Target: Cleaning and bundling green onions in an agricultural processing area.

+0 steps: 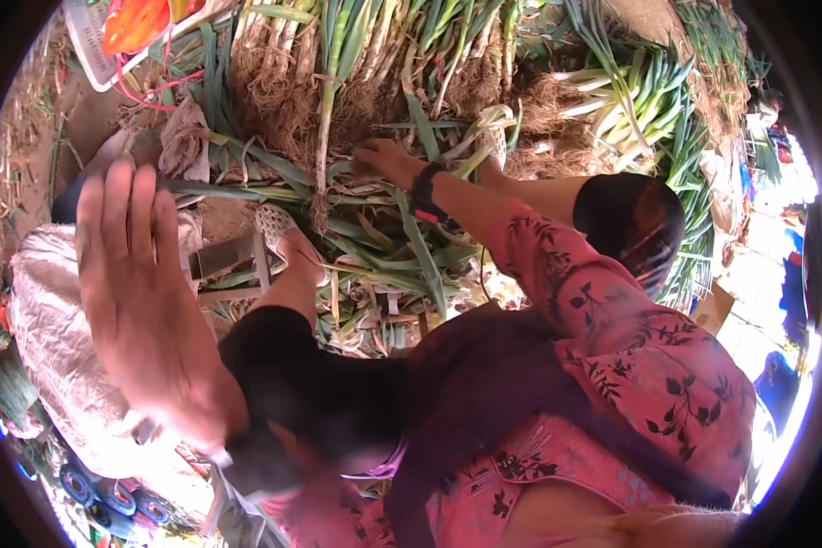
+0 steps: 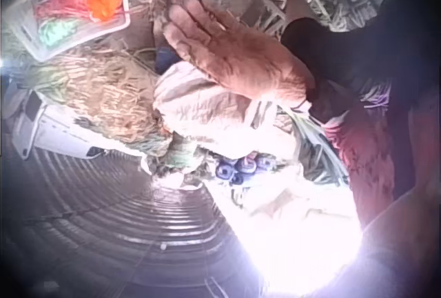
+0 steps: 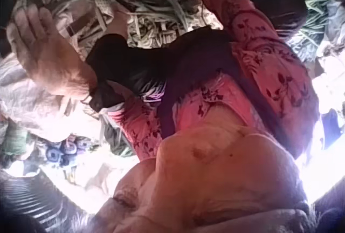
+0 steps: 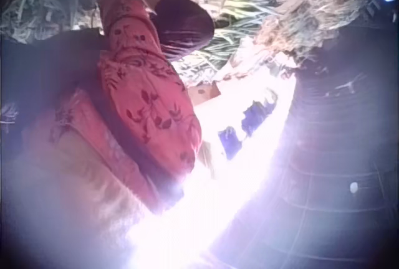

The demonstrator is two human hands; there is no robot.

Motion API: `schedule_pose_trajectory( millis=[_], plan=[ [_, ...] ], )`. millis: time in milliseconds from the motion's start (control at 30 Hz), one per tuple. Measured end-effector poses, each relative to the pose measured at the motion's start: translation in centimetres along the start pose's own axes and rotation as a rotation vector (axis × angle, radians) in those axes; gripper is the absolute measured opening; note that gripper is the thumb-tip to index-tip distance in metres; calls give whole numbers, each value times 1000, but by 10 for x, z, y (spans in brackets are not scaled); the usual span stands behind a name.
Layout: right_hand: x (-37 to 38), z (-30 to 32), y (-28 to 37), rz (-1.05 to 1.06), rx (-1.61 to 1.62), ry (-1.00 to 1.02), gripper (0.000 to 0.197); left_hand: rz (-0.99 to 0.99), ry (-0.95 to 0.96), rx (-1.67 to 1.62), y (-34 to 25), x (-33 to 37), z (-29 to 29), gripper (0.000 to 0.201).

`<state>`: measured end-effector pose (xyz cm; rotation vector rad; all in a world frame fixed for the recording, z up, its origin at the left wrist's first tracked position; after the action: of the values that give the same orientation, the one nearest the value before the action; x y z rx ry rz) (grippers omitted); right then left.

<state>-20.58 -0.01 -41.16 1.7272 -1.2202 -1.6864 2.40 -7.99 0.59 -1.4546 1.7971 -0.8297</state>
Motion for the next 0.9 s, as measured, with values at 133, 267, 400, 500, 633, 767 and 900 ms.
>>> schedule_pose_trajectory(
  millis=[133, 267, 400, 500, 633, 767, 900],
  plan=[
    [71, -30, -30, -60, -119, -267, 31, 146, 305, -203, 0, -7, 15, 56],
    [112, -56, -31, -201, -114, -356, 37, 207, 139, 45, 5, -10, 12, 53],
    [96, -54, 22, -23, -143, -155, 42, 263, 11, 83, 9, -1, 0, 47],
    [24, -61, 64, 45, 177, -196, 38, 292, 71, 78, 13, -1, -5, 43],
    [-72, -31, 40, -72, 239, -151, 29, 267, 162, 139, 28, 3, 21, 54],
    [-145, -39, 31, -109, 83, -177, 34, 239, 227, 219, 48, 9, 7, 47],
    [-208, -68, 82, 142, 148, -90, 37, 300, 226, 554, 86, 14, -5, 44]
  ],
)
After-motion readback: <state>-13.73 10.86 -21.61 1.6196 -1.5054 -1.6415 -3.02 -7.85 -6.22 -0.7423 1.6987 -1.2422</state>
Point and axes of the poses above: each hand's wrist, its own x-axis towards the middle knuckle, its own z-axis out of the back of the hand, y = z × x, the point moved 6 cm from there along x, towards the middle knuckle, and after that the axes turned 7 degrees about -x, right-handed, at the moved point
